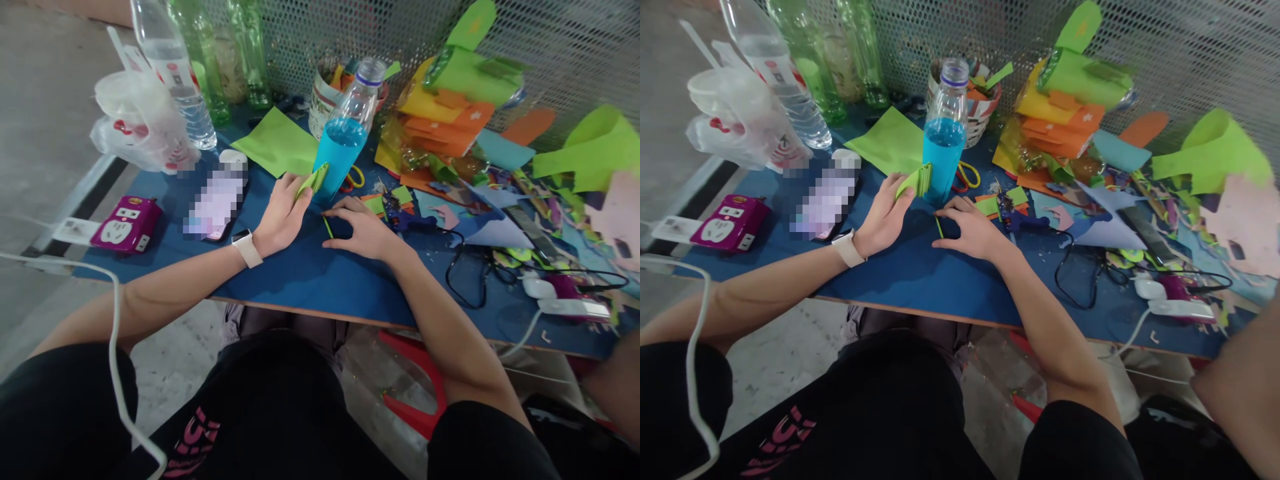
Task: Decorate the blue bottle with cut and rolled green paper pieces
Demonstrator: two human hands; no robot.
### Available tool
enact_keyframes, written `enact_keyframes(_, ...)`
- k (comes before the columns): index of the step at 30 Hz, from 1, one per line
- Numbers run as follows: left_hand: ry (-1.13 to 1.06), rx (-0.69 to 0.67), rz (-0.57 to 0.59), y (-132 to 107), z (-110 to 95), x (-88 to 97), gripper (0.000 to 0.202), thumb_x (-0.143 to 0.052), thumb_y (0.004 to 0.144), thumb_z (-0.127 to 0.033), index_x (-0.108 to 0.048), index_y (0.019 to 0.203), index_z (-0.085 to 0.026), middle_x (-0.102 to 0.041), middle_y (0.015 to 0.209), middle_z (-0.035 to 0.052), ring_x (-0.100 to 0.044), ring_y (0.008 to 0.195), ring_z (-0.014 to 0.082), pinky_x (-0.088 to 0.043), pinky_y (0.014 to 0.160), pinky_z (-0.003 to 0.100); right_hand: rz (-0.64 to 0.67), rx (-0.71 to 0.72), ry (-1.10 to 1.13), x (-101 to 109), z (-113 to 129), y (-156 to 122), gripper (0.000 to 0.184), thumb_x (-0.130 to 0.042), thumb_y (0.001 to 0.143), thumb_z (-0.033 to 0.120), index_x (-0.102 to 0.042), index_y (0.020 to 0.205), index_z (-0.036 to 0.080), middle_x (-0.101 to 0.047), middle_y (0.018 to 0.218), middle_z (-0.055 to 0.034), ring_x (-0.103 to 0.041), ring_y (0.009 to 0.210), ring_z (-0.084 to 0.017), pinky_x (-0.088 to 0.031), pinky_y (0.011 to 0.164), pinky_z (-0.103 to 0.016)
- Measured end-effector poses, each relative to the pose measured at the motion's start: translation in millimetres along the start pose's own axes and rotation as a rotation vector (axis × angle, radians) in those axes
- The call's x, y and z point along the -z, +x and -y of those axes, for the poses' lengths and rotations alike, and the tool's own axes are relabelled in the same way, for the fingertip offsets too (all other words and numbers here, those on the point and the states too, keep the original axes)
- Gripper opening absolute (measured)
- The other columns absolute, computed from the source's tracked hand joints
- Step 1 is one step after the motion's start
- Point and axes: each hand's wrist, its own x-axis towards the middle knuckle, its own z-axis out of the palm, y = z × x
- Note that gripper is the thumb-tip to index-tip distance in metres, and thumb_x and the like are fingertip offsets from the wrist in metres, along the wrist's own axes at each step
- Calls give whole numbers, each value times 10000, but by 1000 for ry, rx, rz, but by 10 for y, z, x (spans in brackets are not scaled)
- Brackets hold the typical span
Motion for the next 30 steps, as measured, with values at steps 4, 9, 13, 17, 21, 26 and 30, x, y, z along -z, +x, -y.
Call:
enact_keyframes(4,-32,9,9,6,-13,1,692,-300,1214,-772,-720,1192,-222,-694,1195,133,-686,1170,291,-571,1116,475,-126,-8,153,-45,-3,-9,753,-1039,808,659,-766,1391,268,-767,1205,-120,-749,1030,-344,-707,948,-583)
enact_keyframes(9,-76,1,25,7,-34,2,667,-312,1215,-774,-698,1187,-230,-689,1200,123,-697,1166,272,-580,1111,450,-295,-66,508,-196,125,31,527,-850,1021,609,-765,1439,300,-814,1090,-64,-756,808,-227,-697,725,-420)
enact_keyframes(13,-75,12,40,8,-47,22,672,-310,1215,-778,-700,1217,-231,-691,1213,126,-699,1184,271,-574,1126,450,-317,-118,597,-289,177,72,441,-733,1099,646,-868,1237,250,-860,1044,-71,-745,692,-177,-668,654,-375)
enact_keyframes(17,-79,25,50,14,-53,42,695,-312,1210,-788,-721,1296,-232,-699,1260,135,-700,1221,278,-569,1157,459,-333,-128,513,-272,181,65,531,-667,1117,741,-843,1250,258,-876,992,-59,-805,792,-210,-696,775,-409)
enact_keyframes(21,-70,24,59,19,-44,43,718,-297,1212,-784,-721,1394,-234,-712,1280,138,-705,1229,285,-571,1163,467,-385,-115,466,-192,226,30,541,-582,1158,756,-757,1356,284,-875,986,-53,-841,903,-247,-703,935,-463)
enact_keyframes(26,-63,8,58,10,-20,23,708,-313,1222,-757,-705,1494,-234,-724,1289,143,-716,1244,292,-575,1167,471,-425,-73,293,-109,361,13,495,-520,1196,703,-782,1220,284,-855,1119,-99,-821,1082,-300,-667,1042,-523)
enact_keyframes(30,-48,-11,40,0,-6,14,693,-380,1207,-768,-713,1502,-237,-723,1298,152,-716,1241,309,-583,1165,498,-586,-36,127,-74,433,70,414,-633,1157,642,-842,1108,287,-768,1188,-137,-767,1166,-340,-663,1078,-565)
